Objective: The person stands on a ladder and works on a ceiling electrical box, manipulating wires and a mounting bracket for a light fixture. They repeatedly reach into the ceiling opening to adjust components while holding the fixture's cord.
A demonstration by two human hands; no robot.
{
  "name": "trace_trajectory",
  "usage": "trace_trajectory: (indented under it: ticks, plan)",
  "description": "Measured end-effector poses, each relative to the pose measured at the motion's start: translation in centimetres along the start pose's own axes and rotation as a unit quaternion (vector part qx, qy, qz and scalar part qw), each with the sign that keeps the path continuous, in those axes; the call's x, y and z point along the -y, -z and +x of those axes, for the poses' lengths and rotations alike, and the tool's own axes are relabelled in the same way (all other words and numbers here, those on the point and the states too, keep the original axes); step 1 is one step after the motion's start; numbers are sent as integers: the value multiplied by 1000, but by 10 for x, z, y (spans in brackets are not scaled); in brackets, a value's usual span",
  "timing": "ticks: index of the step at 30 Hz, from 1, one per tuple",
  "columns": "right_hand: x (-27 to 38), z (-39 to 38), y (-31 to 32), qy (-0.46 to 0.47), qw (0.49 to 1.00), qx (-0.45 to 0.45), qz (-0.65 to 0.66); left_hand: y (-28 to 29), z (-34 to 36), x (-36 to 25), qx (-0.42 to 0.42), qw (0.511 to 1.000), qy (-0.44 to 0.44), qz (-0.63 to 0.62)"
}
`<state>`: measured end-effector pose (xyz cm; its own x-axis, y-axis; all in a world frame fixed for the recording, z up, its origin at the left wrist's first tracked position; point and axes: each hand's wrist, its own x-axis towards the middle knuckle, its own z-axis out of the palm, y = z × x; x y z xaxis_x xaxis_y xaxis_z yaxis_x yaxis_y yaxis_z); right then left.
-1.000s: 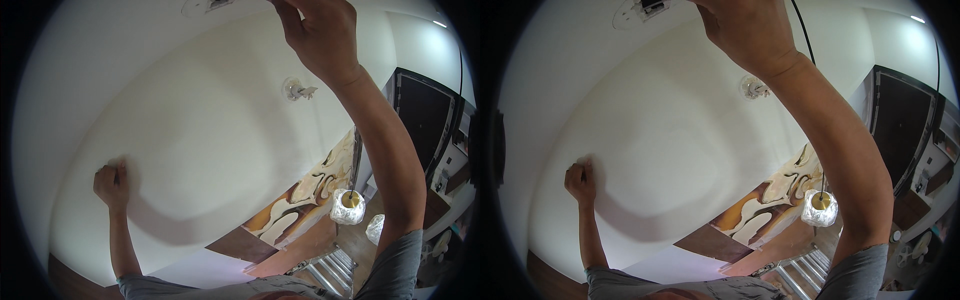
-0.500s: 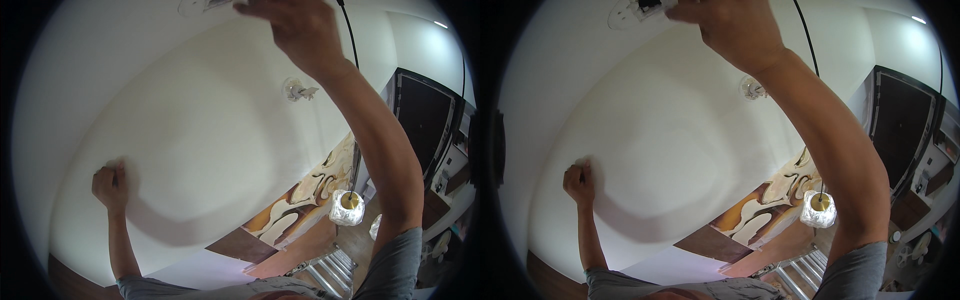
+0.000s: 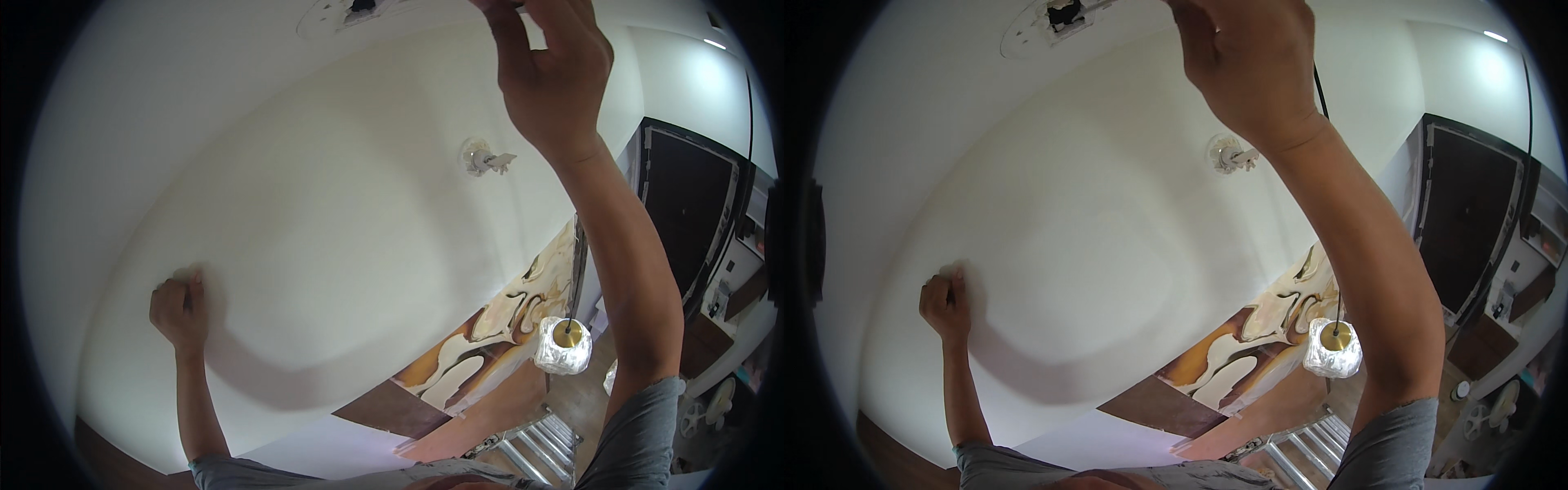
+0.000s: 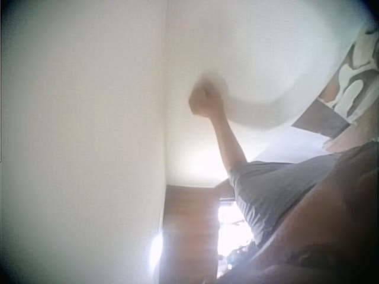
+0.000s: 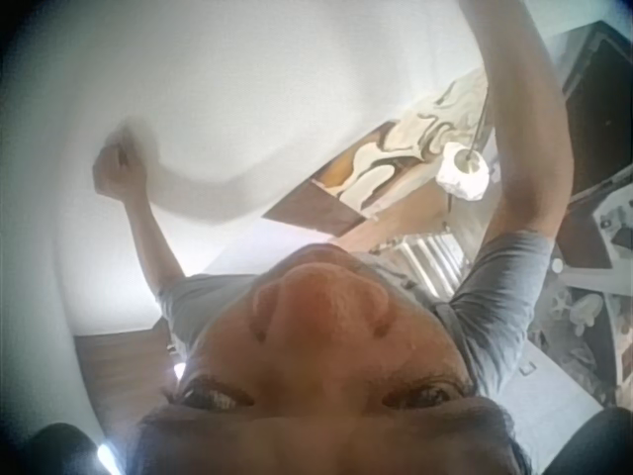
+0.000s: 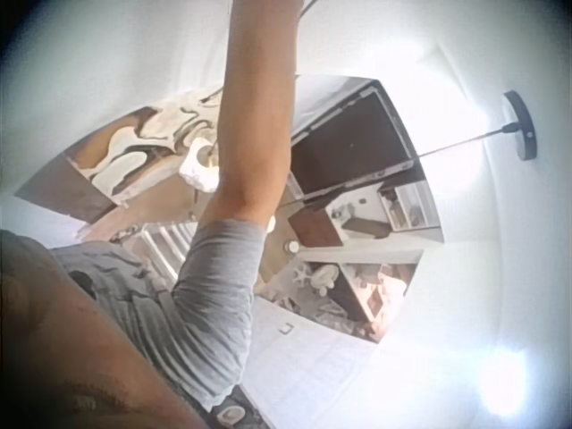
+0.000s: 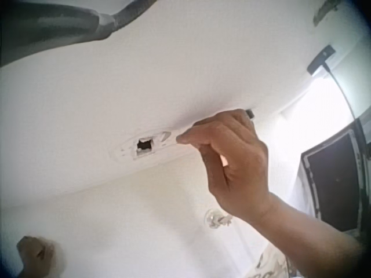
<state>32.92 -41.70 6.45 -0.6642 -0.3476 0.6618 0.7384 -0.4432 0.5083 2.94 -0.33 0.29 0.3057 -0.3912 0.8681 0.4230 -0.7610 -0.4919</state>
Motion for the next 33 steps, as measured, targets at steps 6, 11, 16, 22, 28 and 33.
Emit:
trace_trajectory:
  ticks: [6, 11, 16, 22, 28, 33]
  plan:
    - [9, 8, 5, -31, 999, 16, -5, -1, -1, 0, 3, 1000, 3, -11]
    - [9, 9, 2, -27, 999, 10, 15, -3, -2, 0, 4, 1000, -6, -6]
    - [5, 6, -3, -16, 1000, -7, 19, -5, -3, 3, 1, 1000, -10, 9]
    - [9, 8, 0, -31, 999, 10, 31, -5, -4, 3, 7, 1000, -4, 4]
    - [4, -13, -10, 12, 992, 121, 28, -4, -2, 3, 6, 1000, -14, 1]
    - [9, -22, -2, -69, 983, 167, 17, -4, 1, 2, 3, 1000, -19, 2]
